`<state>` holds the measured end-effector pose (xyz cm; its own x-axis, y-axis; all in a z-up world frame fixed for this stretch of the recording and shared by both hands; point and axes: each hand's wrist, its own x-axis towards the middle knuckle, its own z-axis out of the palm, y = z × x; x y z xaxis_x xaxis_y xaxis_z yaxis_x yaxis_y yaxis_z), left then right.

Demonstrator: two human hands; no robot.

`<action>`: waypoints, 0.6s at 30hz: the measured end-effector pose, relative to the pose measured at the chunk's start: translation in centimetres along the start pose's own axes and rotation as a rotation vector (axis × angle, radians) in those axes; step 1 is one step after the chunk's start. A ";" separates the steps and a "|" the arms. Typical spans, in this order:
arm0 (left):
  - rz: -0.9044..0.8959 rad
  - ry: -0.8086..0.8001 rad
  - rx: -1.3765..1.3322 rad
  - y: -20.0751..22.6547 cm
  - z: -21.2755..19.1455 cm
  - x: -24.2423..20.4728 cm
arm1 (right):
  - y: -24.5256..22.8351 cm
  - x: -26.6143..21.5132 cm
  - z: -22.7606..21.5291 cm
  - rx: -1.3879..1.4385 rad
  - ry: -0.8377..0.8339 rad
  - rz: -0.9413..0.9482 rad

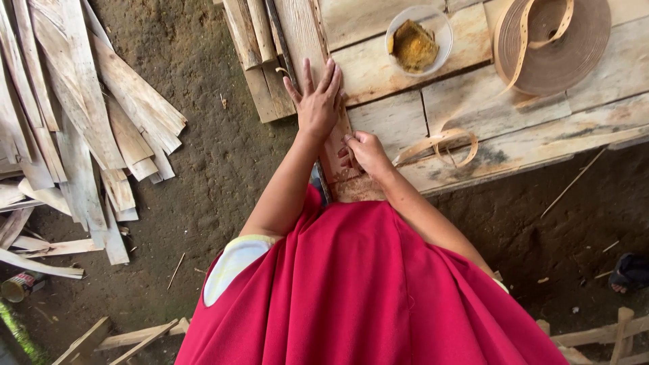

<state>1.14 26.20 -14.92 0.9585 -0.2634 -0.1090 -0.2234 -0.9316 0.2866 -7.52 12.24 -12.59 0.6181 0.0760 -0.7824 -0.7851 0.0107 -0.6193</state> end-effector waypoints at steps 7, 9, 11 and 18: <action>-0.026 -0.031 0.011 -0.1 0.2 0.2 | -0.5 -4.4 -1.6 -0.528 0.009 -0.145; -0.049 -0.096 0.022 0.1 -0.2 0.4 | -0.4 -5.5 -2.2 -0.568 0.005 -0.122; -0.053 -0.109 0.014 0.1 -0.5 0.4 | 1.1 -5.6 -2.3 -0.405 -0.032 -0.080; -0.052 -0.142 0.021 0.2 -1.4 0.3 | 6.3 -4.7 -3.3 0.012 -0.101 0.091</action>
<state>1.57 26.26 -13.56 0.9346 -0.2458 -0.2572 -0.1790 -0.9496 0.2573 -15.22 8.70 -13.01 0.5374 0.1772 -0.8245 -0.8388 0.0114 -0.5443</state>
